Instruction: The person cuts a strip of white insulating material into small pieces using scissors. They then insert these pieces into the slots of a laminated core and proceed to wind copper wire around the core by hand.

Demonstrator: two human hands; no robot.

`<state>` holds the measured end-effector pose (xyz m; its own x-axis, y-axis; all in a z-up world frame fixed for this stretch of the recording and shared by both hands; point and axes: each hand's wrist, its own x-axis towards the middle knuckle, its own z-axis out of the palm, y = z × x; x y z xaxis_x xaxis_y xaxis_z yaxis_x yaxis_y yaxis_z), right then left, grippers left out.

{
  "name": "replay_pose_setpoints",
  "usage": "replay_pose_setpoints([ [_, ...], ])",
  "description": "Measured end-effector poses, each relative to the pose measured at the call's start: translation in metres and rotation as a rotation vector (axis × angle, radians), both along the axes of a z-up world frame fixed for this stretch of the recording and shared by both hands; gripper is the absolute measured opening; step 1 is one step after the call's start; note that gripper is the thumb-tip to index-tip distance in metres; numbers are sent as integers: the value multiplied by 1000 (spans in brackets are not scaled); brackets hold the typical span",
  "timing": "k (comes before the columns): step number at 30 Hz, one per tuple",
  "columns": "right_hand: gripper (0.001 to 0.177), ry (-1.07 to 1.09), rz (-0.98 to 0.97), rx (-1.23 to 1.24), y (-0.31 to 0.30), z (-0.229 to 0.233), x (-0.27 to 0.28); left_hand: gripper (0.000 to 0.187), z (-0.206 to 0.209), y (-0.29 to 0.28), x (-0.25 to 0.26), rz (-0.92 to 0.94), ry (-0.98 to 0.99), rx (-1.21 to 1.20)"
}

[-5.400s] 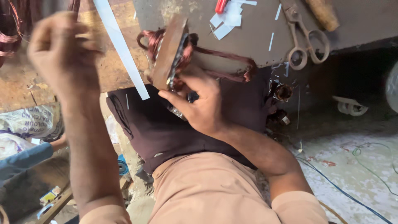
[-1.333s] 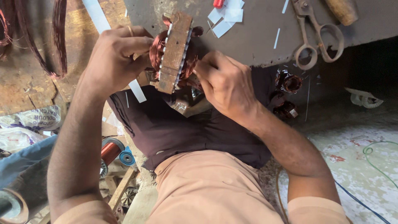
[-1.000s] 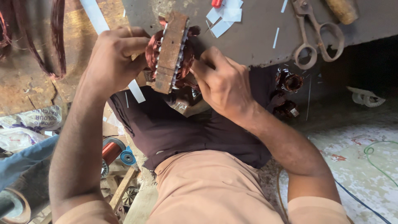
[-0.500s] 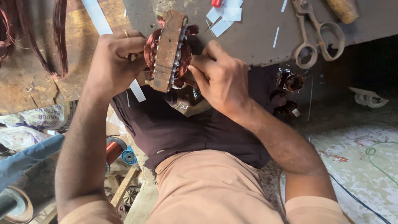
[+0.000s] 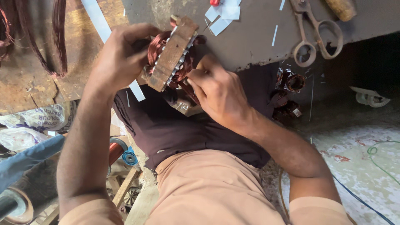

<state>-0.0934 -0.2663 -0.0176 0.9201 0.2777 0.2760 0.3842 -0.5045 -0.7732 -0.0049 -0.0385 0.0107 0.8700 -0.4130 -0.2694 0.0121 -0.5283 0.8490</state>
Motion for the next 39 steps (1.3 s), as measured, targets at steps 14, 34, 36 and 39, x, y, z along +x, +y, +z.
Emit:
replay_pose_setpoints([
  [14, 18, 394, -138, 446, -65, -18, -48, 17, -6, 6, 1, -1, -27, 15],
  [34, 19, -98, -336, -89, -68, 13, -35, 15, -3, 2, -2, 84, 13, -35],
  [36, 22, -154, -294, -124, -64, 16, -15, 17, -3, 2, -2, 76, -27, -62],
  [39, 28, -248, -192, -263, -48, 10, 23, 19, -4, 0, -3, 91, -44, -80],
])
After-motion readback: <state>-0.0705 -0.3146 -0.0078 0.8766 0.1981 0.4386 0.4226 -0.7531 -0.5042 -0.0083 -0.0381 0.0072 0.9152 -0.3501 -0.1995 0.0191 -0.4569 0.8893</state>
